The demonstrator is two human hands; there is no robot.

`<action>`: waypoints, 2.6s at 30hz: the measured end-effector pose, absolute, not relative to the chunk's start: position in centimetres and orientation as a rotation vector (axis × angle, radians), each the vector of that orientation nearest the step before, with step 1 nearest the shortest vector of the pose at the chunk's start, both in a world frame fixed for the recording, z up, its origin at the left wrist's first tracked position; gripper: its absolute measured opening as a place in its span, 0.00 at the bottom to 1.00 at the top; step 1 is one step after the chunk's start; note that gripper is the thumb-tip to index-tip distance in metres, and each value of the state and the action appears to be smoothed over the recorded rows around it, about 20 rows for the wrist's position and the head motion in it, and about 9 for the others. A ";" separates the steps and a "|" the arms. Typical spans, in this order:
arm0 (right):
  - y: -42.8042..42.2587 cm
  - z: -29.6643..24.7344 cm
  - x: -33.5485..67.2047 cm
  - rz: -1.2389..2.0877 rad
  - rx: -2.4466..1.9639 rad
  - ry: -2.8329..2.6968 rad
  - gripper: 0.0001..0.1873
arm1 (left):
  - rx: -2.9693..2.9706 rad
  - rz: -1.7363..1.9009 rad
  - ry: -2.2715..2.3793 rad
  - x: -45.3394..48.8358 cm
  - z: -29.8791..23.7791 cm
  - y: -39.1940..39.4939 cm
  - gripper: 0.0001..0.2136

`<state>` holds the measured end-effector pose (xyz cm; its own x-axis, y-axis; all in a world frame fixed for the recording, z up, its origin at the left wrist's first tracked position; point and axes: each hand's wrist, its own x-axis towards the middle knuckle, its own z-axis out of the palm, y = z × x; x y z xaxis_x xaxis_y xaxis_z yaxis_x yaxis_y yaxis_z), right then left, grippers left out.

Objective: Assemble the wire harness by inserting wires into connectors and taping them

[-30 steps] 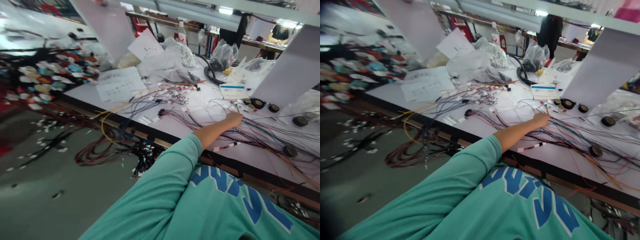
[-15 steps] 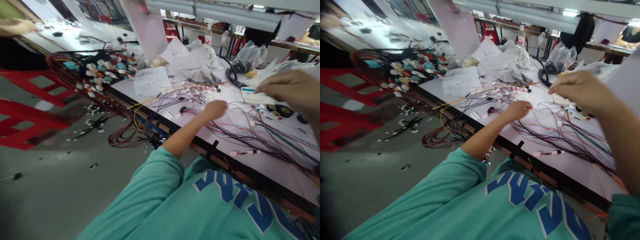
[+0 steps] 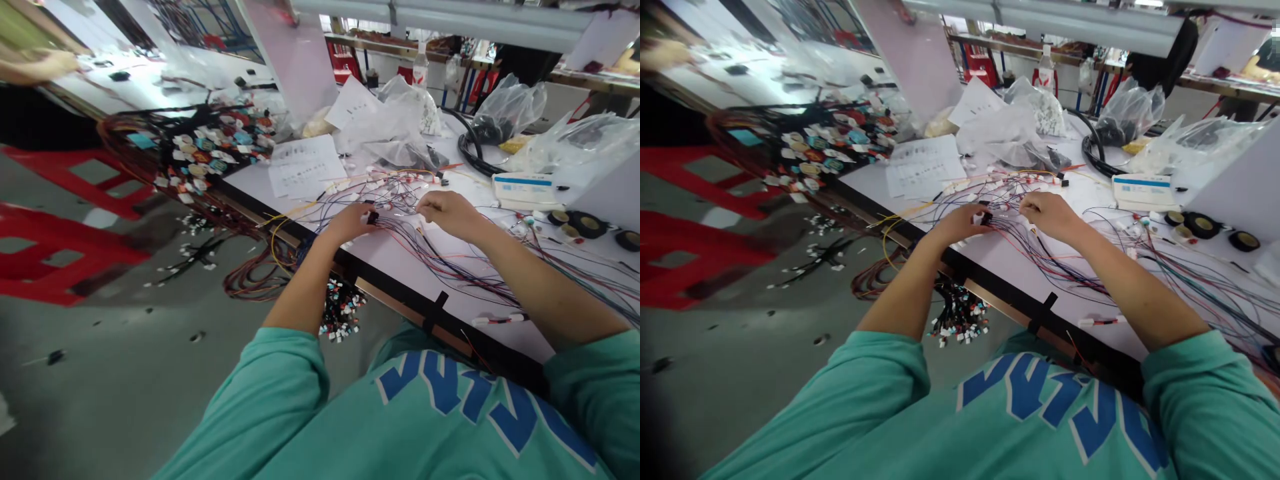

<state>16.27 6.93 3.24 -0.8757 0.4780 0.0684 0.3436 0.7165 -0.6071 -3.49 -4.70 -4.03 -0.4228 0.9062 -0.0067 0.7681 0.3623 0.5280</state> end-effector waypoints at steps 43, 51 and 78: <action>1.0 2.6 21.9 0.052 -0.437 -2.584 0.17 | 1.238 1.572 1.054 6.8 -2.2 -6.7 0.25; 1.5 1.3 22.1 0.170 -0.475 -2.579 0.14 | 1.162 1.562 1.003 7.5 -2.2 -6.7 0.24; 6.7 2.0 24.4 1.399 -0.582 -2.867 0.05 | 0.975 1.852 0.962 1.0 0.3 -2.4 0.09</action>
<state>24.39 6.65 1.95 -0.9306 0.2730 -0.2438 0.3602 0.5643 -0.7428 1.05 -2.36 0.27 -0.3696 0.8928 0.2575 -0.3025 -0.3776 0.8752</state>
